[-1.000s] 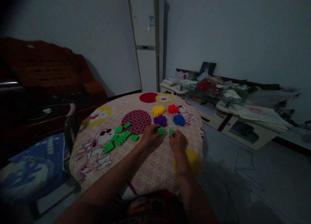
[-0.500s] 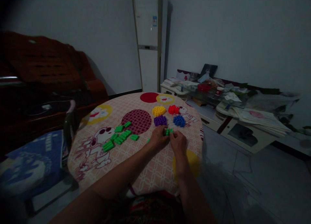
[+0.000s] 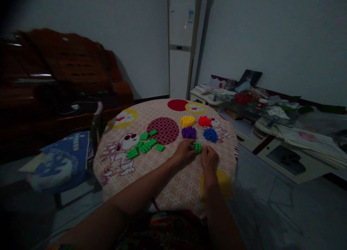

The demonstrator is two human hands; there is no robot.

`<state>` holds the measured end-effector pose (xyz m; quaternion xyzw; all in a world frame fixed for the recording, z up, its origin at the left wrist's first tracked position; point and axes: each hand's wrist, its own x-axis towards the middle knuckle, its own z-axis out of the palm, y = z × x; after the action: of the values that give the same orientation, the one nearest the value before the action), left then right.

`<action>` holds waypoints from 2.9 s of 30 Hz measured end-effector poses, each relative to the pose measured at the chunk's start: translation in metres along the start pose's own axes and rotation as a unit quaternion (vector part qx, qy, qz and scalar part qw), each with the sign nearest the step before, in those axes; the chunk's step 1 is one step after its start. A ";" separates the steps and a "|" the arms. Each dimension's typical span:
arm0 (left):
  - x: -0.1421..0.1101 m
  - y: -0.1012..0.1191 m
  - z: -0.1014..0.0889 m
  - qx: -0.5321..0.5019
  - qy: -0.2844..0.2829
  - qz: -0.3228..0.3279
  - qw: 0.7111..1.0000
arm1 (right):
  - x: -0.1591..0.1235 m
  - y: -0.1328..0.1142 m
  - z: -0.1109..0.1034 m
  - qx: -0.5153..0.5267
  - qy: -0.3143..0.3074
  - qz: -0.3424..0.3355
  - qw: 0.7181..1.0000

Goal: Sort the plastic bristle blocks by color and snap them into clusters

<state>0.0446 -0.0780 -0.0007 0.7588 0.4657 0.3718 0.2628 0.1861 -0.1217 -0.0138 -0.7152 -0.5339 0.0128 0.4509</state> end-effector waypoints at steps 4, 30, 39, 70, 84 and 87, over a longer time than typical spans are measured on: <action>0.009 -0.013 -0.040 0.033 0.039 0.000 0.999 | 0.000 0.002 -0.001 0.007 0.001 -0.006 1.000; 0.014 -0.010 -0.085 0.101 0.059 -0.061 0.991 | -0.002 0.000 0.002 -0.019 -0.003 -0.007 1.000; 0.012 0.003 -0.019 0.076 -0.001 0.003 0.997 | -0.001 0.002 0.002 -0.026 -0.009 -0.017 0.999; 0.016 -0.011 -0.042 0.010 -0.004 -0.008 1.000 | -0.002 -0.002 -0.001 0.040 -0.022 -0.014 0.999; 0.002 -0.095 -0.166 0.271 0.151 -0.327 0.893 | -0.001 0.003 0.003 0.034 -0.008 -0.019 0.999; 0.004 -0.093 -0.165 0.236 0.193 -0.309 0.901 | -0.001 0.003 0.003 0.032 -0.011 -0.017 0.999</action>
<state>-0.1354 -0.0260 0.0283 0.5303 0.7921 0.2907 0.0829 0.1863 -0.1206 -0.0180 -0.6913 -0.5501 0.0302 0.4676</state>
